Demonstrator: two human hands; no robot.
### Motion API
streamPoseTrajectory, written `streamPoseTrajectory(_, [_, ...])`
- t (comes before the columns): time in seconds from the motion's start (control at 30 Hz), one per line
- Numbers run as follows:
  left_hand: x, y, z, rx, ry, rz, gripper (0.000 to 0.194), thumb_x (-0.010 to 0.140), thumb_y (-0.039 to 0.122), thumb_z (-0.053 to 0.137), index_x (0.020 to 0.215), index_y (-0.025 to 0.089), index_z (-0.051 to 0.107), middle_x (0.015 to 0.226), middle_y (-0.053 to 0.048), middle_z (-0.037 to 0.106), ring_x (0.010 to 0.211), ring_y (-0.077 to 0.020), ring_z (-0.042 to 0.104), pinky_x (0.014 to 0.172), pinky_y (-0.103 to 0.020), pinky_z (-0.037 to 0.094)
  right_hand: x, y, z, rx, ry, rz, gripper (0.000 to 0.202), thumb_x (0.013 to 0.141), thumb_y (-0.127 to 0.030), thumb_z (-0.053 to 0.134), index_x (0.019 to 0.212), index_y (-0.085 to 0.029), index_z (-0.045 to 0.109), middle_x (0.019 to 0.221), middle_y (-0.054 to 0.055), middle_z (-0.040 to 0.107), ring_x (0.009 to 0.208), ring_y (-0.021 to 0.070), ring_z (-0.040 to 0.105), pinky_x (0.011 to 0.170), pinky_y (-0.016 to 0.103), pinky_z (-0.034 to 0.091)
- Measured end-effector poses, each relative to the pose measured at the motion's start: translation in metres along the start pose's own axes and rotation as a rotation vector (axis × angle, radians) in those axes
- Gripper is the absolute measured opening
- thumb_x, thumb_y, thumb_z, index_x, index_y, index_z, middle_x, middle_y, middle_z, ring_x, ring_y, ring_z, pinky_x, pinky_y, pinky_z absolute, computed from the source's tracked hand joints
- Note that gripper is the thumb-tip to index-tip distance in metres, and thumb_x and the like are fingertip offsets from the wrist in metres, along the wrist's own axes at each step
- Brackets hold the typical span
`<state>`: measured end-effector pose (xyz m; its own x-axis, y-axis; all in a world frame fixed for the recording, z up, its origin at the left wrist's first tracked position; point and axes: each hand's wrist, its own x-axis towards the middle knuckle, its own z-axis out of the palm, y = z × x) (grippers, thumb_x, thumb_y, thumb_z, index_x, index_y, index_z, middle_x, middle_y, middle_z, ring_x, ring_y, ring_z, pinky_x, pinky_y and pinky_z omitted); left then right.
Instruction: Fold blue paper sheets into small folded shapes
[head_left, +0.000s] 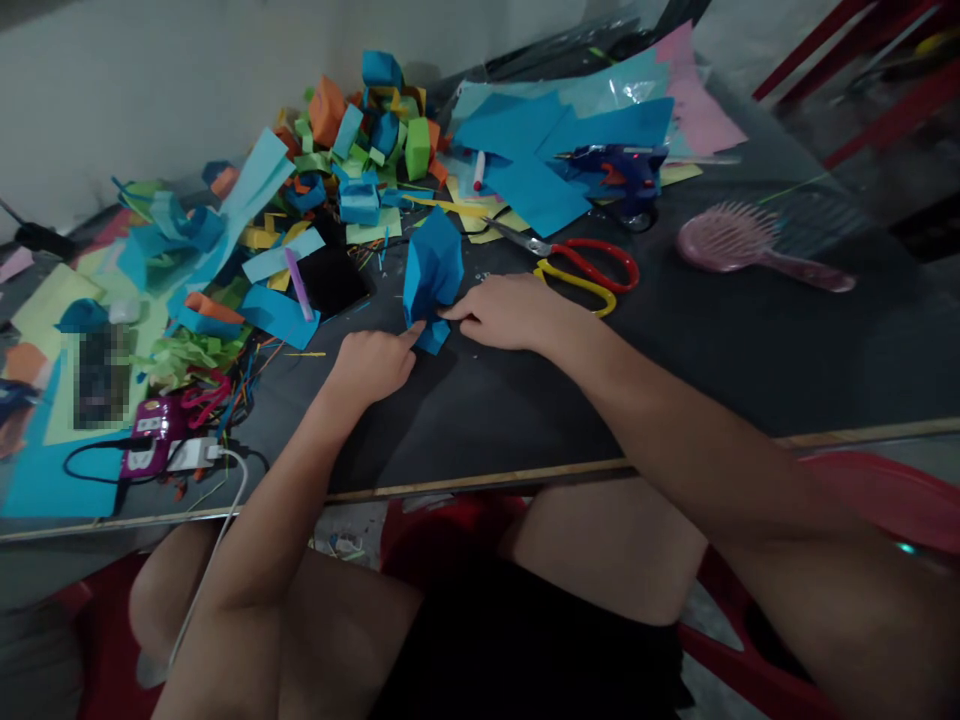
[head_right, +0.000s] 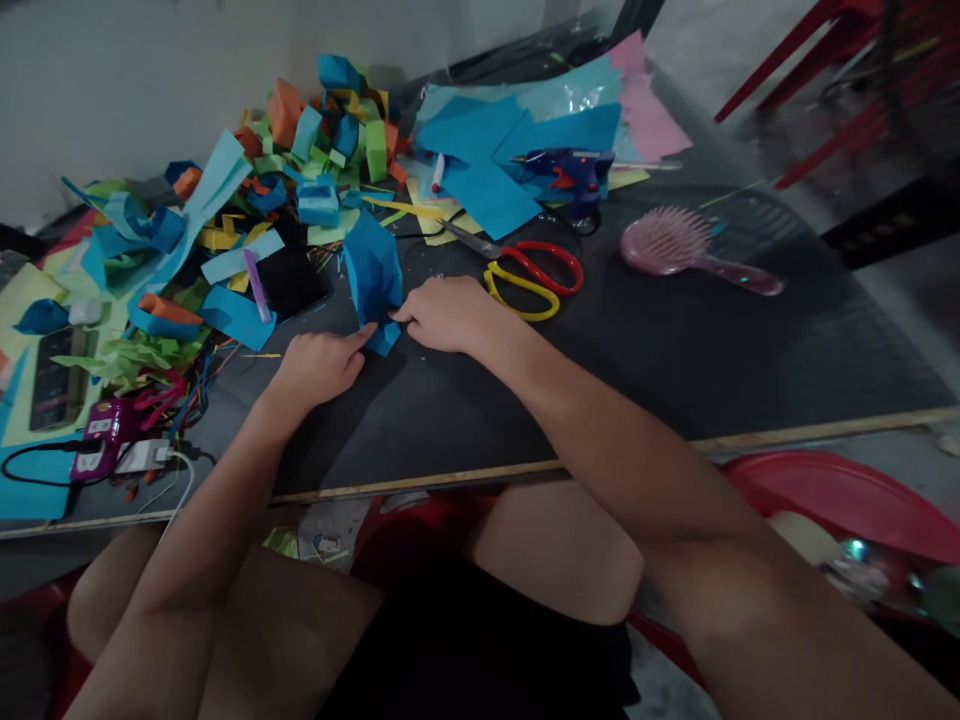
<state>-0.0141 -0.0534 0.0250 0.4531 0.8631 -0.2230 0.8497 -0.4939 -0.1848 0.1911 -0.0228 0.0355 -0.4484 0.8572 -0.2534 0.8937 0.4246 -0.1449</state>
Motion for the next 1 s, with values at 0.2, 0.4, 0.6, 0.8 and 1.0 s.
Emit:
streamPoseTrajectory(0.2, [0.0, -0.013, 0.004, -0.033, 0.045, 0.028, 0.054, 0.097, 0.027, 0.036, 0.149, 0.03, 0.051, 0.101, -0.011, 0.078, 0.093, -0.0266, 0.074, 0.073, -0.033, 0.049, -0.001, -0.006, -0.001, -0.025, -0.009, 0.022, 0.048, 0.095, -0.029, 0.043, 0.139, -0.038, 0.062, 0.125, 0.009, 0.073, 0.102, 0.0305, 0.068, 0.076, 0.04, 0.048])
streamPoseTrajectory(0.4, [0.005, -0.018, 0.001, -0.005, 0.076, -0.066, 0.05, 0.098, 0.031, 0.035, 0.14, 0.026, 0.062, 0.102, -0.015, 0.078, 0.094, -0.0318, 0.073, 0.073, -0.038, 0.049, -0.003, -0.012, -0.003, -0.061, -0.002, 0.021, 0.05, 0.096, -0.024, 0.04, 0.141, -0.032, 0.061, 0.114, 0.015, 0.073, 0.096, 0.0309, 0.069, 0.068, 0.036, 0.043])
streamPoseTrajectory(0.6, [0.004, -0.015, 0.002, 0.026, 0.04, -0.086, 0.05, 0.098, 0.031, 0.036, 0.14, 0.024, 0.062, 0.098, -0.016, 0.078, 0.09, -0.0323, 0.074, 0.074, -0.04, 0.05, -0.004, -0.018, -0.005, -0.077, -0.009, 0.027, 0.047, 0.096, -0.024, 0.039, 0.131, -0.023, 0.069, 0.108, 0.017, 0.073, 0.095, 0.0305, 0.068, 0.069, 0.036, 0.041])
streamPoseTrajectory(0.8, [0.01, -0.023, 0.005, -0.04, 0.128, -0.002, 0.06, 0.094, 0.064, 0.044, 0.118, 0.02, 0.076, 0.089, -0.015, 0.077, 0.087, -0.0314, 0.073, 0.068, -0.036, 0.047, -0.002, -0.019, -0.001, -0.104, 0.058, -0.015, 0.04, 0.092, -0.029, 0.045, 0.116, -0.019, 0.076, 0.099, 0.016, 0.075, 0.087, 0.0287, 0.068, 0.069, 0.036, 0.041])
streamPoseTrajectory(1.0, [0.021, -0.036, 0.008, -0.158, 0.156, 0.044, 0.063, 0.084, 0.073, 0.058, 0.117, 0.023, 0.078, 0.08, -0.011, 0.077, 0.082, -0.0282, 0.071, 0.065, -0.032, 0.043, 0.001, -0.006, 0.001, -0.069, 0.087, -0.074, 0.053, 0.086, -0.058, 0.058, 0.127, -0.028, 0.072, 0.103, 0.013, 0.076, 0.097, 0.0321, 0.068, 0.073, 0.037, 0.044])
